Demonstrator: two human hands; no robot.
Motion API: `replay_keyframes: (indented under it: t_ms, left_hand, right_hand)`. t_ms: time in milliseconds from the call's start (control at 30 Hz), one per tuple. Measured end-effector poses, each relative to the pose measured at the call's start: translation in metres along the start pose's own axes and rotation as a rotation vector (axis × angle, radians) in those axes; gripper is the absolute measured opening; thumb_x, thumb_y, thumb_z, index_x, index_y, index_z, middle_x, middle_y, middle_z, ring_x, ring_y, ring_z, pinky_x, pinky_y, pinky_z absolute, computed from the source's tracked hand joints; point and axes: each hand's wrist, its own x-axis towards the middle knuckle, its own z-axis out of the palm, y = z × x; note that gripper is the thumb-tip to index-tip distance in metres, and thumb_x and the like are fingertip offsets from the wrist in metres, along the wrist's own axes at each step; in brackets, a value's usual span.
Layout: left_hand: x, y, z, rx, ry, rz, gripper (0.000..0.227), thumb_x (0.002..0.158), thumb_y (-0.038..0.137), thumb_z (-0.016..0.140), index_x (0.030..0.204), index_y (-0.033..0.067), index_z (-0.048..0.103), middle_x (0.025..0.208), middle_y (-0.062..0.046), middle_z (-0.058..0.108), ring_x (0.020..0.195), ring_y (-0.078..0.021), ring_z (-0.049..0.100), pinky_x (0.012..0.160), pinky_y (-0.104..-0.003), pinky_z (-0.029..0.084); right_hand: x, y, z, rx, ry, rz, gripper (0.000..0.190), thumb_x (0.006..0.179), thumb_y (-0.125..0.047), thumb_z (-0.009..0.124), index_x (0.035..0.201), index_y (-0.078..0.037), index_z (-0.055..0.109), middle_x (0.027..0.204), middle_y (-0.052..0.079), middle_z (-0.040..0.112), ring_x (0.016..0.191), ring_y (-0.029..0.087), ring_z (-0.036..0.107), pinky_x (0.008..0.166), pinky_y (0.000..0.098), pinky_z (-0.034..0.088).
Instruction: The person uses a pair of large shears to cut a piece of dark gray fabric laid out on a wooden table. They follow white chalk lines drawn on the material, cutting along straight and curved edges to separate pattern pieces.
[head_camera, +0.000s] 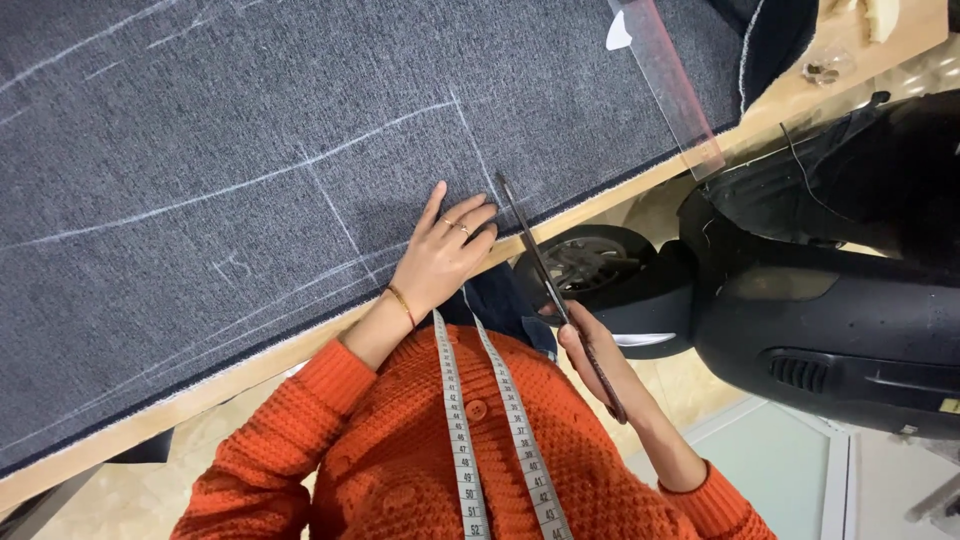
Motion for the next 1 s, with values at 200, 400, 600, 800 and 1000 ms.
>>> replay_keyframes:
  t_ms: [200,400,600,800,1000]
  left_hand:
    - [0.000,0.000,0.000,-0.008,0.014,0.001,0.005,0.093,0.014,0.074,0.095,0.0117,0.070,0.114,-0.006,0.072,0.118,-0.0231,0.066,0.117,-0.058,0.036]
    - [0.001,-0.001,0.000,0.002,0.017,0.008,0.005,0.093,0.014,0.075,0.094,0.0112,0.070,0.114,-0.006,0.072,0.118,-0.0228,0.066,0.117,-0.057,0.036]
    - [0.000,-0.002,0.001,-0.016,0.015,0.009,0.005,0.093,0.014,0.075,0.095,0.0113,0.070,0.114,-0.006,0.072,0.118,-0.0227,0.066,0.117,-0.058,0.036]
    - [0.004,-0.003,-0.004,-0.038,0.022,0.016,0.006,0.093,0.014,0.075,0.095,0.0108,0.070,0.114,-0.006,0.071,0.119,-0.0232,0.066,0.116,-0.058,0.036]
    - [0.003,-0.004,-0.002,-0.052,0.037,0.021,0.004,0.096,0.015,0.071,0.095,0.0111,0.070,0.115,-0.006,0.072,0.117,-0.0229,0.067,0.116,-0.056,0.036]
  right_hand:
    - [-0.001,-0.007,0.002,0.063,-0.006,0.016,0.047,0.102,-0.038,0.040,0.124,-0.005,0.065,0.062,0.005,0.051,0.050,0.013,0.049,0.047,0.0288,0.042]
    - [-0.001,-0.019,0.005,0.082,0.012,0.077,0.045,0.103,-0.036,0.042,0.116,-0.002,0.067,0.058,0.006,0.048,0.045,0.013,0.045,0.044,0.0294,0.041]
    - [-0.002,-0.011,0.005,0.100,0.007,0.088,0.045,0.105,-0.040,0.040,0.109,-0.004,0.067,0.058,0.005,0.047,0.048,0.013,0.047,0.045,0.0282,0.040]
    - [0.009,-0.044,0.003,-0.076,-0.025,0.072,0.047,0.103,-0.041,0.037,0.121,-0.006,0.063,0.065,0.012,0.057,0.062,0.022,0.057,0.057,0.0377,0.048]
    - [0.026,-0.043,0.009,-0.071,-0.006,0.032,0.052,0.103,-0.045,0.034,0.120,-0.005,0.063,0.073,0.025,0.063,0.070,0.033,0.062,0.062,0.0486,0.054]
